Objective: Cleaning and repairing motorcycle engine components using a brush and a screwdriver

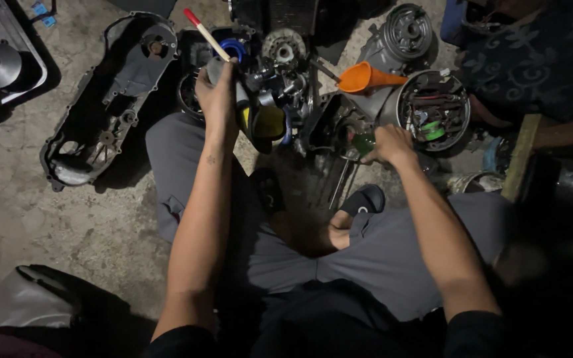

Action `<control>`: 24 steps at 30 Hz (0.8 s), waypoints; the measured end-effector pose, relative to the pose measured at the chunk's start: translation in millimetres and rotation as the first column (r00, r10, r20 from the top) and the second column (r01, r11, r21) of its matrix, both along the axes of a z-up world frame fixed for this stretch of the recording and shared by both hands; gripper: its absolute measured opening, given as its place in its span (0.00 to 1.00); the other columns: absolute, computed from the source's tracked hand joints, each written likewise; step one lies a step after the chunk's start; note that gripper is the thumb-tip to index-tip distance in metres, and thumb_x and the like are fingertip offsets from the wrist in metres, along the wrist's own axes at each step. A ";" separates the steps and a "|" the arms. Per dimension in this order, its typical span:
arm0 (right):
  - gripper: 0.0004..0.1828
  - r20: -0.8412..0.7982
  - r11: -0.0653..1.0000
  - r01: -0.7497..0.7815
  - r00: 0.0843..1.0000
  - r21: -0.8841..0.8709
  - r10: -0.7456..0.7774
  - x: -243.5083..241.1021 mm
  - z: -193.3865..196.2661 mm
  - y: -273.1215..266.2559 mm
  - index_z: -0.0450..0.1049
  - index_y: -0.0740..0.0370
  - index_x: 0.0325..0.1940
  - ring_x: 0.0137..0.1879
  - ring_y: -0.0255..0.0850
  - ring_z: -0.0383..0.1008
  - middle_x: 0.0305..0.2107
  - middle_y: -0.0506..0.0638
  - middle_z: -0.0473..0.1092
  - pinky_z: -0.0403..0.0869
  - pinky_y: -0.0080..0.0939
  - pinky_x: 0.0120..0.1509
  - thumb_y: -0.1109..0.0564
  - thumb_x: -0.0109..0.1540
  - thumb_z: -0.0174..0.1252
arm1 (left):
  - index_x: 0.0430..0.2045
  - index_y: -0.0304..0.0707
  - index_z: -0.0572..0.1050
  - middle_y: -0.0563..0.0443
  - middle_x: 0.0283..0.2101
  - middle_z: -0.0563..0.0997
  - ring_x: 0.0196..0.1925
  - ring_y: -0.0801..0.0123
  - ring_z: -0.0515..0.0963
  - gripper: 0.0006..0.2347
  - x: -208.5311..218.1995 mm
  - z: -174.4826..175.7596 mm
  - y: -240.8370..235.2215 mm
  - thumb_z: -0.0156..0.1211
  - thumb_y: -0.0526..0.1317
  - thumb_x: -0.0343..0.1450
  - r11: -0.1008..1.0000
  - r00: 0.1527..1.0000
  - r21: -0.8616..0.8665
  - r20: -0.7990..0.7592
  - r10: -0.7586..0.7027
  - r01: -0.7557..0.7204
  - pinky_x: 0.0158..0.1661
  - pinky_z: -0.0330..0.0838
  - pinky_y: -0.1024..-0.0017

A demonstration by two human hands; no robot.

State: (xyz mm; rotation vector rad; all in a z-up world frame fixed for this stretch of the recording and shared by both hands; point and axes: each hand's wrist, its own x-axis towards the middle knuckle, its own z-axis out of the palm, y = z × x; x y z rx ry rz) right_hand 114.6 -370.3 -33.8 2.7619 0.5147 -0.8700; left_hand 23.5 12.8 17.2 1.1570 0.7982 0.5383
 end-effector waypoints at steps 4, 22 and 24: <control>0.33 -0.013 0.999 -0.048 0.999 -0.019 0.048 -0.4 -6.4 -10.8 0.83 0.67 0.37 0.38 0.56 0.79 0.31 0.60 0.79 0.72 0.55 0.50 0.38 0.42 0.80 | 0.41 0.26 0.76 0.46 0.36 0.81 0.34 0.71 0.77 0.18 -0.9 4.1 -3.3 0.67 0.44 0.65 1.000 1.000 -0.004 0.000 -0.011 0.011 0.38 0.73 0.77; 0.31 -0.084 0.962 0.215 0.975 0.169 -0.204 -10.6 5.4 26.8 0.73 0.64 0.33 0.43 0.49 0.76 0.33 0.54 0.75 0.65 0.59 0.65 0.40 0.45 0.79 | 0.41 0.28 0.78 0.49 0.35 0.81 0.33 0.73 0.76 0.19 -1.6 3.7 -3.2 0.69 0.46 0.64 1.000 1.000 0.016 -0.017 0.016 -0.016 0.36 0.72 0.78; 0.30 0.012 0.969 0.212 0.976 0.125 -0.216 -4.2 -2.7 15.7 0.71 0.61 0.26 0.29 0.44 0.69 0.22 0.48 0.69 0.70 0.48 0.46 0.36 0.48 0.78 | 0.46 0.25 0.74 0.46 0.40 0.80 0.38 0.72 0.77 0.21 -5.4 18.3 -8.5 0.67 0.45 0.65 0.999 1.000 -0.028 0.003 -0.024 0.024 0.40 0.72 0.78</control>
